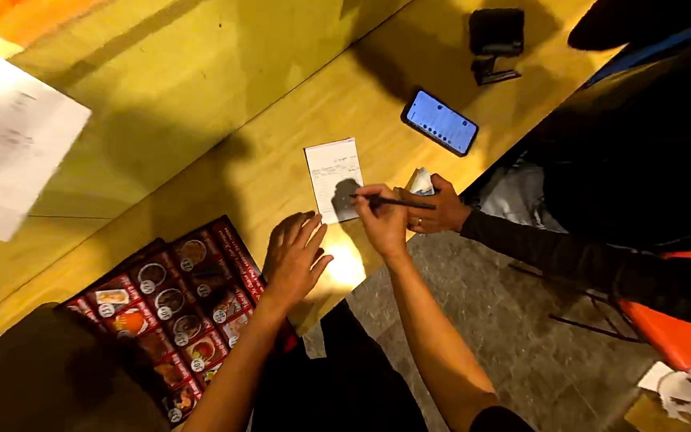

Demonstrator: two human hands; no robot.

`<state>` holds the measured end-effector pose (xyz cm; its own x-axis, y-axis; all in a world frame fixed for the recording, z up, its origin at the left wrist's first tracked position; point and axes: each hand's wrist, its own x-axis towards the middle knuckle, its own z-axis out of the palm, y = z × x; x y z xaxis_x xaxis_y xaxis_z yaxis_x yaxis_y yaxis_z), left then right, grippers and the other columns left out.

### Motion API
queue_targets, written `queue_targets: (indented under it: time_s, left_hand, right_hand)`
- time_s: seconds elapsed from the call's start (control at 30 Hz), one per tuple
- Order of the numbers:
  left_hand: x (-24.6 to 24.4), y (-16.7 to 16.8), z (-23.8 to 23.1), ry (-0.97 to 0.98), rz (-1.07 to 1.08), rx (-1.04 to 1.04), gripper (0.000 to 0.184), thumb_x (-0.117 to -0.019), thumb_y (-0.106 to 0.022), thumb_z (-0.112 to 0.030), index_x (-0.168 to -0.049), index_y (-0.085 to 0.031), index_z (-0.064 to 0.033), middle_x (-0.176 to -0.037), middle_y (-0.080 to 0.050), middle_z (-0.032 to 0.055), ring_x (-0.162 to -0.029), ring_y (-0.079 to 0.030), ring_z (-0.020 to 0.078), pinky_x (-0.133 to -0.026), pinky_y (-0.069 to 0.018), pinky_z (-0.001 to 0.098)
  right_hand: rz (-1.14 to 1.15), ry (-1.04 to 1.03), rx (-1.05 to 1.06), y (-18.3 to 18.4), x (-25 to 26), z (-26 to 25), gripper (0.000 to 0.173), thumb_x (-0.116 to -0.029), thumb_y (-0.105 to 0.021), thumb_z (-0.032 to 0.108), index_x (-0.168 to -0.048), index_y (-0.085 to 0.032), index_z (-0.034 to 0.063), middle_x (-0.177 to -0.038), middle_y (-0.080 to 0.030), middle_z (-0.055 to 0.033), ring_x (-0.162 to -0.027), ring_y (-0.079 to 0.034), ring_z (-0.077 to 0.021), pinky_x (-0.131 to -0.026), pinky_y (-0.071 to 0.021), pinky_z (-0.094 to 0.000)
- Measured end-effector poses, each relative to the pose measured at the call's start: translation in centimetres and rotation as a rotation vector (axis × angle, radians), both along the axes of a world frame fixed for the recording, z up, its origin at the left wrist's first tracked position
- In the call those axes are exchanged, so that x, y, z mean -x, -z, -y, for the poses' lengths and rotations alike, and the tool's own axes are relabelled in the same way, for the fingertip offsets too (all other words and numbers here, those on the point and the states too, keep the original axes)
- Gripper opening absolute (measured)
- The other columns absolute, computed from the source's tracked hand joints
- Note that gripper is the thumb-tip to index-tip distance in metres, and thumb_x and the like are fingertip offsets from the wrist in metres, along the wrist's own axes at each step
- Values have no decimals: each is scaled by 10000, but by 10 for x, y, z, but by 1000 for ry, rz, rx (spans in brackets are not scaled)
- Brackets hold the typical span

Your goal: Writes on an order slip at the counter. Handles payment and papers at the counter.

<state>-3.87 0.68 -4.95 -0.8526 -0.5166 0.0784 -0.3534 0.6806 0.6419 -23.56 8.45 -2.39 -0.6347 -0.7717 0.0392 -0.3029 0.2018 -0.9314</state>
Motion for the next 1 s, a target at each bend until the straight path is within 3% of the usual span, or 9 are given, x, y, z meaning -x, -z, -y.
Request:
queue_targets:
  time_s: [0.07,0.3,0.53,1.0]
  left_hand:
    - [10,12,6,1,5,60,514,-1016,-560,-451,-1426,-605,-144,-1585,-458,42,-1506,-332,300,-1211,-254,579]
    - [12,27,6,-4,45,90,550,-1039,-463,-521,-1439,-595,-168,-1600,-441,7,-1517,-303,281,-1225,-193,531]
    - [12,29,5,-24,42,91,525,-1030,-487,-500,-1426,-617,-181,-1601,-443,-2,-1518,-306,264,-1222,-198,512]
    - [12,29,6,-23,62,70,510,-1047,-470,-472,-1446,-599,-183,-1616,-422,-19,-1536,-271,241,-1231,-155,510]
  right_hand:
    - [0,13,47,12,13,18,197,-969,-621,45,-1160,-648,4,-967,-699,-69,-764,-651,-69,-690,-564,-240]
    - [-47,-5,170,46,35,55,101,-930,-632,3,-1017,-674,-27,-800,-668,-10,-637,-584,-17,-576,-507,-186]
    - [9,-104,185,40,25,58,123,-906,-646,-50,-1026,-671,-60,-896,-702,-62,-713,-639,-50,-630,-559,-211]
    - [3,-122,164,53,25,63,136,-899,-669,-52,-1033,-689,-60,-901,-708,-55,-716,-635,-41,-640,-557,-204]
